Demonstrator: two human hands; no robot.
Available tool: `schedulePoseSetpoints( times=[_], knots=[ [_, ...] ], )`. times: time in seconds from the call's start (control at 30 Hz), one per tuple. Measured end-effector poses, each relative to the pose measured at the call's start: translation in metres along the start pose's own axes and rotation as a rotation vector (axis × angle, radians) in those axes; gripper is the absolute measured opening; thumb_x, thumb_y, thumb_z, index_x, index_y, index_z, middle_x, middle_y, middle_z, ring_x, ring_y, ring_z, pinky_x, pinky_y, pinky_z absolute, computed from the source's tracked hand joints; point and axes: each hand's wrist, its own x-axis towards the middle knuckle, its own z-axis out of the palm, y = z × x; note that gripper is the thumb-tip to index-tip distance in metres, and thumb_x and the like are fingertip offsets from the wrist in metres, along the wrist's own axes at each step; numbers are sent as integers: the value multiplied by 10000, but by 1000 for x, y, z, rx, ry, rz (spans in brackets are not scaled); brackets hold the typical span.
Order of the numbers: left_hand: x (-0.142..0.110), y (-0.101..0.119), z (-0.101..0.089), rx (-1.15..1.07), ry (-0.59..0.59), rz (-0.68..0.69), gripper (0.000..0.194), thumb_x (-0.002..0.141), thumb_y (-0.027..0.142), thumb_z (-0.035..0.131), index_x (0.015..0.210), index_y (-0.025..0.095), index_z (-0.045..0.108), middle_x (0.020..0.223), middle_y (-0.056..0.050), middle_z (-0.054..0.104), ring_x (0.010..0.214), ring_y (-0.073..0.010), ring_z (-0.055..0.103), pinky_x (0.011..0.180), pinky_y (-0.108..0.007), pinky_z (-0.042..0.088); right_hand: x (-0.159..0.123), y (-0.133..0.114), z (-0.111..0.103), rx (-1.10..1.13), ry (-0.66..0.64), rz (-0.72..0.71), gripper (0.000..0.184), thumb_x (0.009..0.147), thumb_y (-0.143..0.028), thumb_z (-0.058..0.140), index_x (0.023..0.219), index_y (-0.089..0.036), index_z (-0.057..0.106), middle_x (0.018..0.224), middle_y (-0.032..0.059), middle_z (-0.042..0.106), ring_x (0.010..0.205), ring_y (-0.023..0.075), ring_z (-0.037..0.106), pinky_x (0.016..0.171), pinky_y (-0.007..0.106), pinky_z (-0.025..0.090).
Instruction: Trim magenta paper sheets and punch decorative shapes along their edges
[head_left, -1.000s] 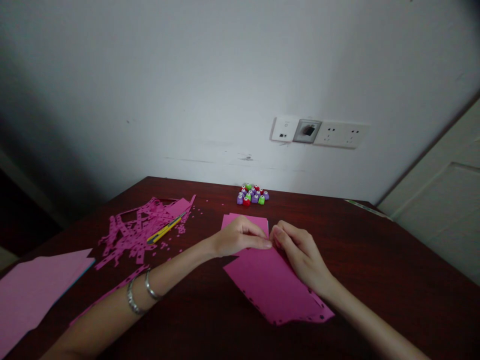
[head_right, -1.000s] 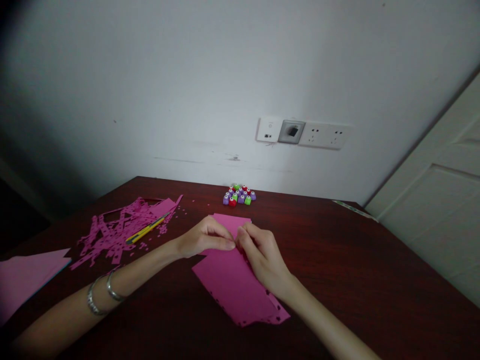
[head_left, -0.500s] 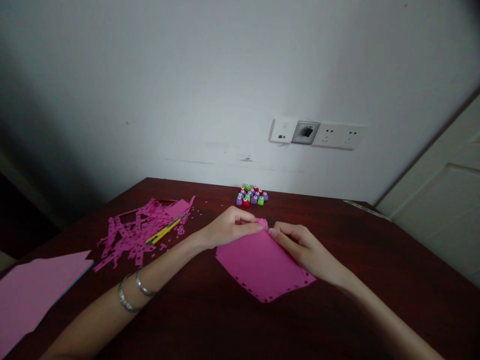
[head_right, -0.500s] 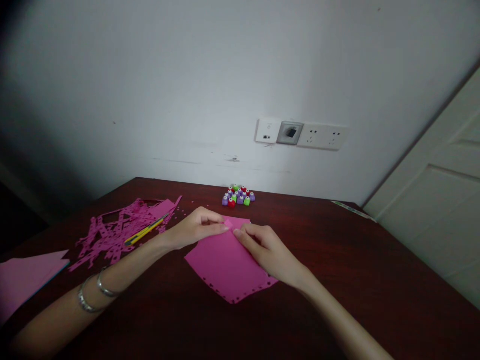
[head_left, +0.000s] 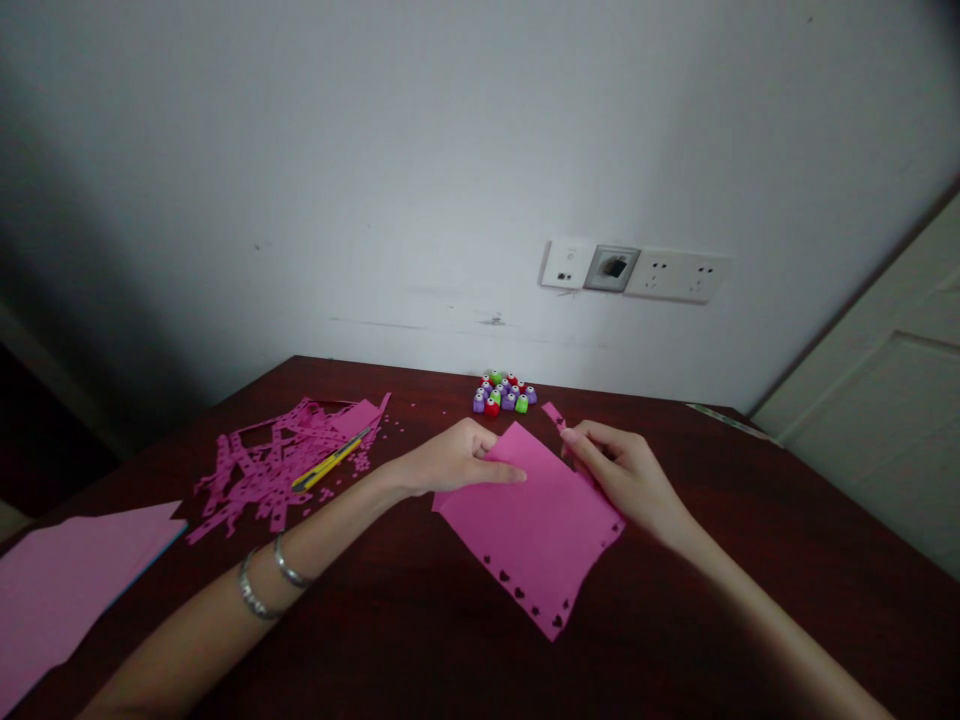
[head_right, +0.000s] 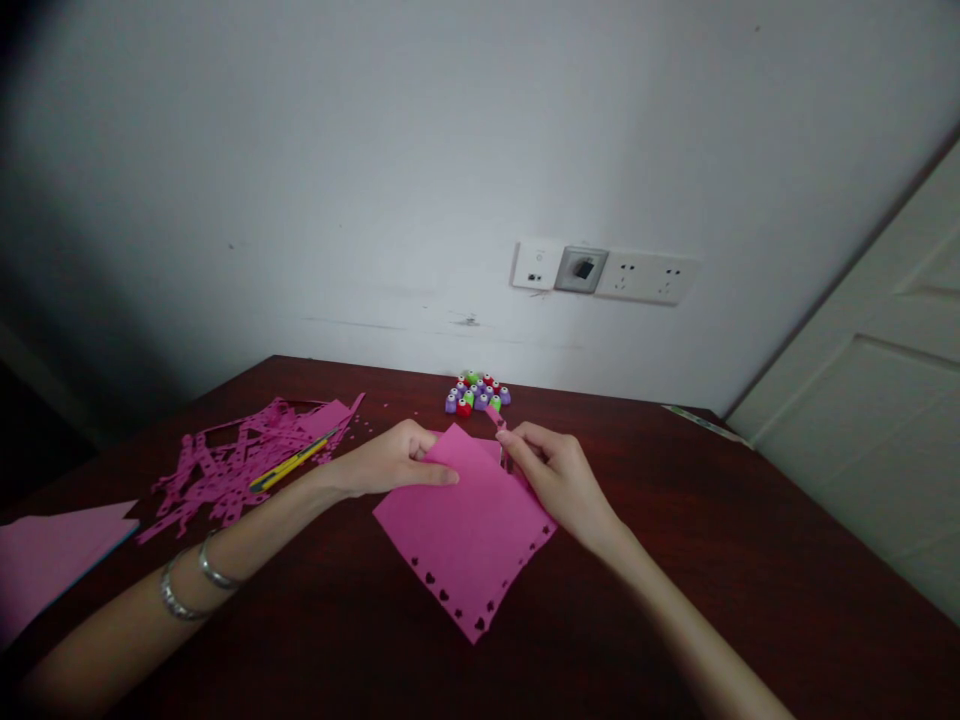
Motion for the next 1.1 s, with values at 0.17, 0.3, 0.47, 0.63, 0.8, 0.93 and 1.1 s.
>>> schedulePoseSetpoints(
  times=[0.17, 0.3, 0.47, 0.63, 0.8, 0.93, 1.1],
  knots=[
    [-2, 4, -6, 79, -8, -2, 351, 708, 418, 656, 870, 107, 663, 798, -90, 679, 580, -118, 610, 514, -230, 479, -1, 3, -6, 169, -236, 212, 478, 870, -544, 331, 707, -159, 561, 603, -6, 486, 534, 106, 421, 493, 230, 324],
    [-3, 6, -10, 81, -4, -6, 320, 723, 399, 646, 861, 110, 661, 784, -81, 679, 549, -106, 595, 492, -219, 461, -3, 0, -4, 274, -400, 206, 445, 854, -527, 402, 624, -159, 500, 566, -26, 446, 496, 82, 368, 466, 218, 294],
    [-2, 3, -11, 96, 22, -9, 305, 725, 378, 650, 867, 109, 665, 781, -79, 676, 559, -104, 588, 501, -215, 447, -4, -1, 0, 150, -286, 53, 398, 880, -456, 398, 610, -173, 467, 589, -28, 436, 527, 88, 380, 491, 224, 299],
    [0, 2, -11, 94, 65, 2, 303, 720, 375, 654, 857, 105, 663, 791, -81, 672, 617, -114, 595, 533, -218, 451, -3, 6, 4, -21, -116, -61, 392, 883, -417, 405, 566, -188, 393, 559, -37, 361, 530, 96, 341, 505, 242, 273],
    [0, 3, -11, 49, 63, 12, 317, 718, 384, 653, 881, 112, 658, 823, -86, 673, 647, -121, 604, 571, -235, 467, -2, 8, 6, -29, -47, -52, 393, 876, -427, 416, 563, -189, 401, 550, -37, 357, 519, 97, 333, 497, 245, 275],
    [0, 3, -12, 47, 73, 4, 329, 711, 393, 658, 868, 104, 657, 797, -83, 668, 639, -121, 600, 549, -230, 459, 0, 8, 0, 66, -100, 17, 397, 869, -469, 400, 625, -174, 509, 586, -19, 448, 546, 106, 411, 504, 234, 325],
    [5, -2, -9, -4, 273, 76, 335, 733, 427, 628, 858, 117, 642, 802, -76, 658, 665, -121, 591, 579, -241, 457, 5, 17, -4, 357, -163, 221, 339, 760, -465, 585, 898, -159, 635, 764, 40, 635, 678, 154, 577, 622, 283, 466]
  ],
)
